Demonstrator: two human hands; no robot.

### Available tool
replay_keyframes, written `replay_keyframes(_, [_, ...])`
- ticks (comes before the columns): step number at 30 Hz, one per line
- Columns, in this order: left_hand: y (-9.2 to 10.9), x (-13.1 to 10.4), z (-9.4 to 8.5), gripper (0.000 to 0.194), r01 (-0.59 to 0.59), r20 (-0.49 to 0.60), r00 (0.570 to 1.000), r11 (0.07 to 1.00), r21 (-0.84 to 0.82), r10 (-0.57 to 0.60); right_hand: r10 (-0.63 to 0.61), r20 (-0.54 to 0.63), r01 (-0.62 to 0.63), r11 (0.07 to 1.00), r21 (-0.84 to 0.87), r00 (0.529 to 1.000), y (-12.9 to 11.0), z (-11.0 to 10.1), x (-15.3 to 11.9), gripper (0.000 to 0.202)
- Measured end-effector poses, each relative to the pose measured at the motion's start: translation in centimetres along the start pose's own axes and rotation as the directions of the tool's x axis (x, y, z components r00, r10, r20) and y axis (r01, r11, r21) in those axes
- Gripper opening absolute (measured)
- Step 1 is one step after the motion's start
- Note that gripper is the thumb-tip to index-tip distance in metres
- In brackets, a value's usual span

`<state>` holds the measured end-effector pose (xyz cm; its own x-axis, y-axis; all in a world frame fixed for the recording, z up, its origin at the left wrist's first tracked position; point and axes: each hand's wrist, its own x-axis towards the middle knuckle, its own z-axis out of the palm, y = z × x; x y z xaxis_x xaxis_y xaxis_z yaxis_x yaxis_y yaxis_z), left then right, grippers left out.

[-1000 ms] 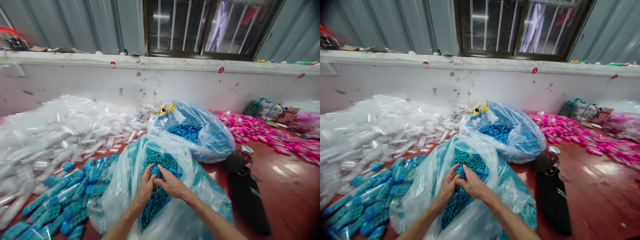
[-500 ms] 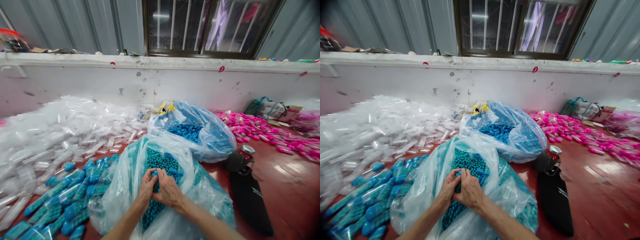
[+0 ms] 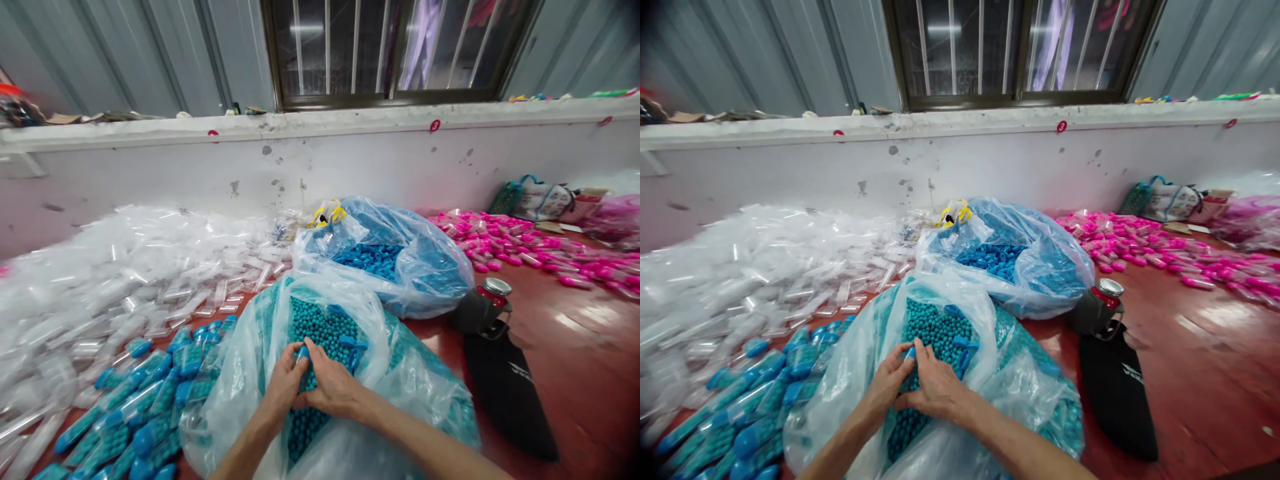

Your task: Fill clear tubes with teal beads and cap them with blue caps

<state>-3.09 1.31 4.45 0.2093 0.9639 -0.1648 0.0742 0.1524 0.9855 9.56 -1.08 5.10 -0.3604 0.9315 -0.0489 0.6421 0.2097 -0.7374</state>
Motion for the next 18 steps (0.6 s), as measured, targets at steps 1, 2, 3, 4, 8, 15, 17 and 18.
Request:
replay_keyframes(1, [0.6, -0.4, -0.7, 0.051, 0.013, 0.006, 1.000, 0.999, 0.039, -0.013, -0.017, 0.041, 0.016, 1.000, 0.026, 0.999, 0.0, -0.5, 0.0, 0.097])
replay_keyframes(2, [1.3, -0.8, -1.7, 0.055, 0.027, 0.000, 1.000, 0.997, 0.078, -0.027, -0.030, 0.068, 0.028, 0.999, 0.036, 0.997, 0.1, -1.0, 0.1, 0.100])
replay_keyframes(3, [2.0, -1.2, -2.9, 0.058, 0.038, -0.018, 0.999, 0.992, 0.117, -0.036, -0.038, 0.080, 0.036, 0.999, 0.023, 0.996, 0.3, -1.5, 0.2, 0.098])
replay_keyframes(4, [2.7, -1.7, -4.2, 0.058, 0.034, -0.064, 0.998, 0.987, 0.159, -0.024, -0.040, 0.082, 0.041, 0.999, -0.017, 0.996, 0.5, -1.9, 0.5, 0.089])
replay_keyframes(8, [5.2, -2.8, -10.4, 0.053, 0.052, -0.325, 0.940, 0.897, 0.438, 0.104, 0.003, 0.109, 0.035, 0.938, -0.344, 0.994, 1.0, -2.6, 2.6, 0.032])
replay_keyframes(15, [5.4, -3.2, -9.8, 0.036, -0.086, -0.331, 0.718, 0.551, 0.830, 0.612, -0.254, 0.264, 0.337, 0.877, -0.342, 0.930, -1.2, 1.2, 6.2, 0.053])
replay_keyframes(17, [4.4, -3.2, -7.1, 0.027, -0.286, -0.077, 0.864, 0.610, 0.739, 0.497, -0.332, 0.234, 0.395, 0.861, -0.321, 0.914, -1.4, 2.0, 6.8, 0.048])
replay_keyframes(18, [3.9, -3.1, -6.0, 0.023, -0.339, 0.069, 0.909, 0.631, 0.698, 0.411, -0.361, 0.220, 0.417, 0.846, -0.332, 0.906, -1.3, 2.2, 7.0, 0.042])
